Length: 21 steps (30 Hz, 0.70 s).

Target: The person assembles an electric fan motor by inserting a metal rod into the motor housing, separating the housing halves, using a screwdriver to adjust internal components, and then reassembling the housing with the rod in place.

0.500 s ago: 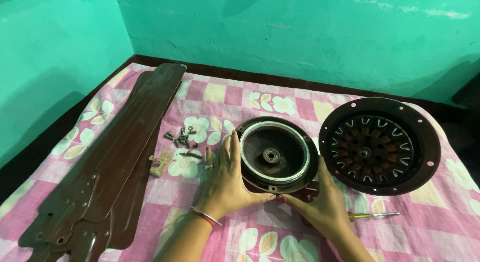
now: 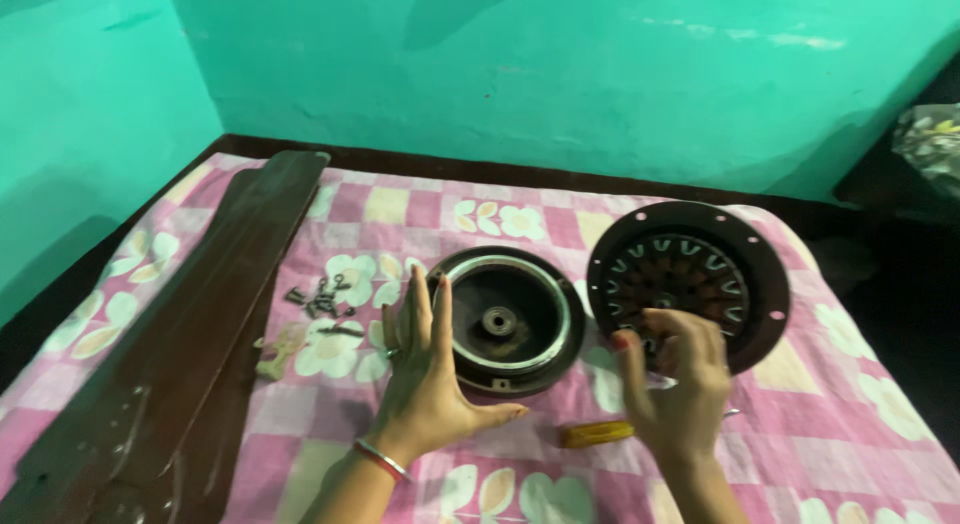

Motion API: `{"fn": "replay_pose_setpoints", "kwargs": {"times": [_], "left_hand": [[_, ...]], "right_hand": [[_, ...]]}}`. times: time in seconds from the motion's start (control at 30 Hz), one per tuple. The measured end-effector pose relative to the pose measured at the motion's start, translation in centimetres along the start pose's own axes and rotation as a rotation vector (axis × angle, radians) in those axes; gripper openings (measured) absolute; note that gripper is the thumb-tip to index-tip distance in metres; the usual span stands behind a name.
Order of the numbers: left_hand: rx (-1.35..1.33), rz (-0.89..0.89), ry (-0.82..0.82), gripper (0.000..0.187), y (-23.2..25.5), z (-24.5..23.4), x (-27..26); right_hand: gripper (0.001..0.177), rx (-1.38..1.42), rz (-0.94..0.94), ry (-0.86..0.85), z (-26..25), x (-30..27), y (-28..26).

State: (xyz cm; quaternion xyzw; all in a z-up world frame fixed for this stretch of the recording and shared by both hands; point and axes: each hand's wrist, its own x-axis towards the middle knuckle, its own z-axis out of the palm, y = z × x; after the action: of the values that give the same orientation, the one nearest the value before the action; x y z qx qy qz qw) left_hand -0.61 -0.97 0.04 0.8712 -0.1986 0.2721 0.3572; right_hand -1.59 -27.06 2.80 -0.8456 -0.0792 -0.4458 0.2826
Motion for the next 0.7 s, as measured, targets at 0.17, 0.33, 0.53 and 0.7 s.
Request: {"fn": "replay_pose_setpoints", "kwargs": {"times": [0.17, 0.33, 0.53, 0.7], "left_hand": [[0.049, 0.160, 0.060, 0.142, 1.4, 1.1, -0.6], [0.039, 0.241, 0.036, 0.119, 3.3, 2.9, -0.5], [0.034, 0.167, 0.030, 0.111, 5.8, 5.3, 1.7], [-0.044, 0.224, 0.004, 0.125, 8.5, 8.3, 6.5]], "right_hand": [[0.019, -0.134, -0.022, 0.338, -2.9, 0.8, 7.5], [0.022, 0.662, 0.496, 0.410, -2.3, -0.2, 15.7], [0.050, 1.425, 0.935, 0.185, -1.6, -0.1, 16.8], [0.062, 1.416, 0.947, 0.083, -1.5, 1.2, 12.8]]}}
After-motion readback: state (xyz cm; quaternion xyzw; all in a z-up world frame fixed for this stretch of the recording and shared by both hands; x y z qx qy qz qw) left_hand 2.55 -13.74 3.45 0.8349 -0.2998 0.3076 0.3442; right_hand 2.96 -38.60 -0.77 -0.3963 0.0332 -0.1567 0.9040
